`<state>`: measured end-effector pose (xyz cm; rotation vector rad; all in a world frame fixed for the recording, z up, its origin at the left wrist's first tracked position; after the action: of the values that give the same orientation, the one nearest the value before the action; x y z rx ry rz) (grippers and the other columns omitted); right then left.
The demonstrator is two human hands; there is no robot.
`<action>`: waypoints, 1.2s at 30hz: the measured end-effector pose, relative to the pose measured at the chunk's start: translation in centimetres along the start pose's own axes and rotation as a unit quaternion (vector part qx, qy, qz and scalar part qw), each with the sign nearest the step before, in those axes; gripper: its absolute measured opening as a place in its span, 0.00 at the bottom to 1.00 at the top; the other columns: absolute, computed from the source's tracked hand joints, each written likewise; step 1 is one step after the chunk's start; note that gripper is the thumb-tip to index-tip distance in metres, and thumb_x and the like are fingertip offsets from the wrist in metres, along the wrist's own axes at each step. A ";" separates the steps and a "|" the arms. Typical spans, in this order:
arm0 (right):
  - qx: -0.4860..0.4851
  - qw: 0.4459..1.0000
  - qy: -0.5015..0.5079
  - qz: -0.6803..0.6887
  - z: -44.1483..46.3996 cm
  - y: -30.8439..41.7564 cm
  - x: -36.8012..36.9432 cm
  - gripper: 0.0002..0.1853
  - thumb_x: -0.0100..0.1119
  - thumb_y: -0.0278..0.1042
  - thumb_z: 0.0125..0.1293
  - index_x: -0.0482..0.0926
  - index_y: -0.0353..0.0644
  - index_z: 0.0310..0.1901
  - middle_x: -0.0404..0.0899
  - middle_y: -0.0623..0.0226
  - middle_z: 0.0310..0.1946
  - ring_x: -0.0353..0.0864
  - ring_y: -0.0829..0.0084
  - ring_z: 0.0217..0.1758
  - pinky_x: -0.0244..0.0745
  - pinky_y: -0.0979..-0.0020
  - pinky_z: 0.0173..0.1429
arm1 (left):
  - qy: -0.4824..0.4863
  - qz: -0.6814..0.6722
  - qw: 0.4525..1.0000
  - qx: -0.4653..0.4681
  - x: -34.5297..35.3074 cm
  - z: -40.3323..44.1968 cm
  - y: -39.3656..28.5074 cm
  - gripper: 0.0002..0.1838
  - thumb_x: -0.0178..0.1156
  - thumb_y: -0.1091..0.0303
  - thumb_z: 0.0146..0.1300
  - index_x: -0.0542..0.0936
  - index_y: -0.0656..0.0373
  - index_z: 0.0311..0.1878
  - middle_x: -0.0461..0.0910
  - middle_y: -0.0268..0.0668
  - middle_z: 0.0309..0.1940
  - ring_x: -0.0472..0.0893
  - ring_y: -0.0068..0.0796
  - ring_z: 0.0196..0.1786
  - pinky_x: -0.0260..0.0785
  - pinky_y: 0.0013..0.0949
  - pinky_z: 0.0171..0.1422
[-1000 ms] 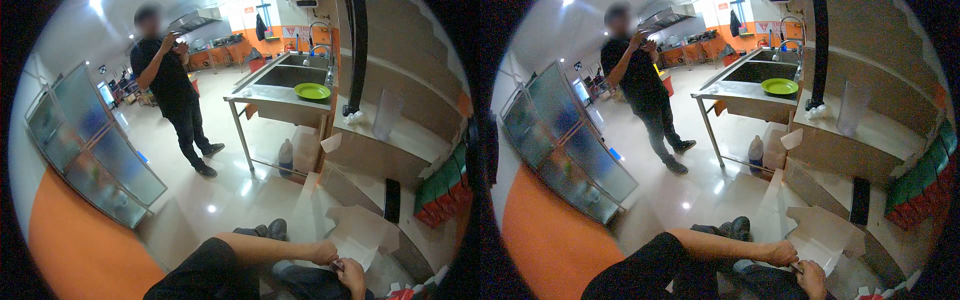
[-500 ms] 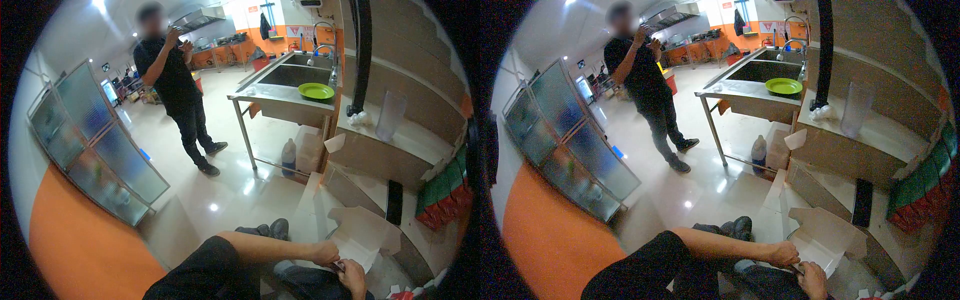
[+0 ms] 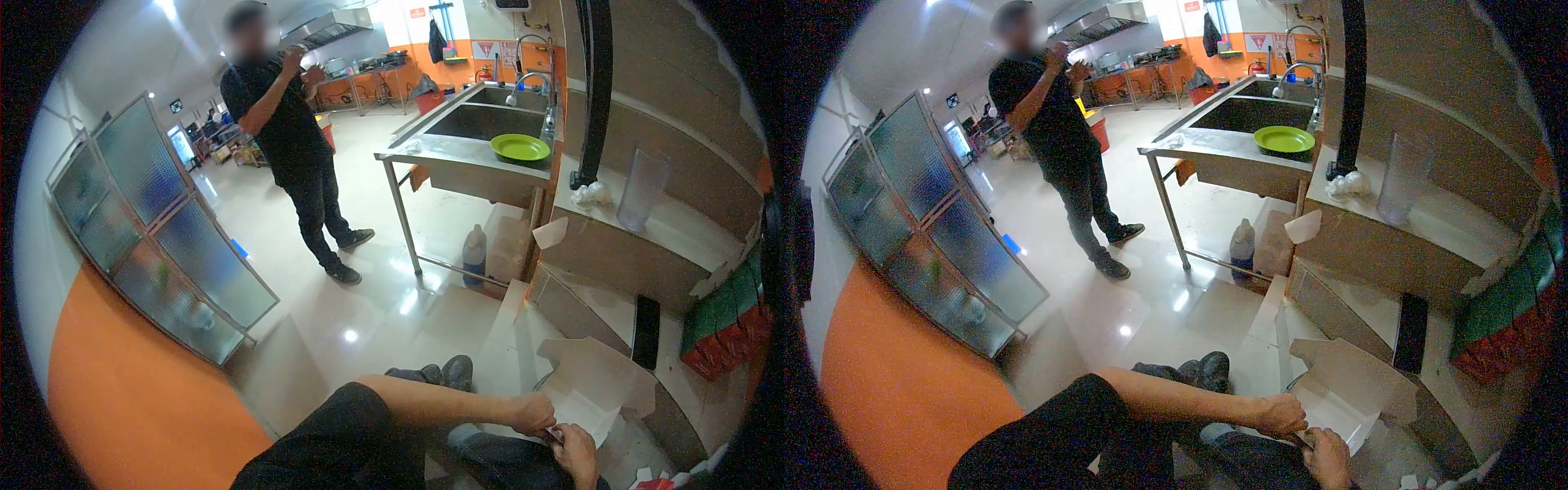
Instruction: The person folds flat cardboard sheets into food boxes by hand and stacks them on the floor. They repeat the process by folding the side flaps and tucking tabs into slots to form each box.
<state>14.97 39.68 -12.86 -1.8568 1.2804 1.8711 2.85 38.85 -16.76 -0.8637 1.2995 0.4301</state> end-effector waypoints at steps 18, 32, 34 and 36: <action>0.002 1.000 0.011 0.000 -0.5 0.6 -0.4 0.17 0.63 0.30 0.47 0.79 0.42 0.42 0.78 0.54 0.33 0.78 0.52 0.40 0.72 0.58 0.47 | 0.073 0.026 0.997 -0.008 2.4 0.8 0.0 0.17 0.55 0.52 0.57 0.79 0.57 0.30 0.79 0.43 0.24 0.81 0.45 0.31 0.72 0.45 0.35; -0.011 1.000 -0.012 0.013 -0.2 0.9 -0.9 0.16 0.60 0.27 0.46 0.79 0.44 0.41 0.79 0.54 0.32 0.78 0.52 0.38 0.72 0.56 0.46 | -0.011 0.017 1.000 0.015 0.8 0.3 -0.2 0.11 0.55 0.61 0.56 0.80 0.54 0.23 0.80 0.44 0.22 0.81 0.45 0.29 0.71 0.44 0.33; -0.009 1.000 -0.016 0.011 -0.1 0.6 -0.7 0.16 0.60 0.28 0.45 0.80 0.45 0.40 0.79 0.55 0.32 0.78 0.52 0.39 0.72 0.56 0.46 | 0.009 0.020 1.000 0.017 1.5 0.7 0.0 0.11 0.56 0.61 0.56 0.80 0.55 0.23 0.80 0.44 0.22 0.81 0.46 0.29 0.72 0.45 0.33; -0.006 1.000 -0.017 0.004 -0.1 0.4 -0.6 0.15 0.60 0.28 0.45 0.80 0.45 0.40 0.79 0.55 0.32 0.78 0.52 0.39 0.72 0.56 0.46 | 0.014 0.025 0.999 0.017 1.7 0.8 0.1 0.11 0.56 0.61 0.56 0.80 0.55 0.23 0.81 0.44 0.23 0.81 0.46 0.29 0.72 0.45 0.33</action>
<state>14.84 39.60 -12.15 -1.8212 1.2697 1.9091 3.75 39.20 -18.37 -0.8125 1.3529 0.4361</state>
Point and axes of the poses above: each hand's wrist, its own z-axis towards the middle knuckle, its own x-axis out of the palm, y = z × x, the point moved 5 cm from there along z, towards the middle knuckle
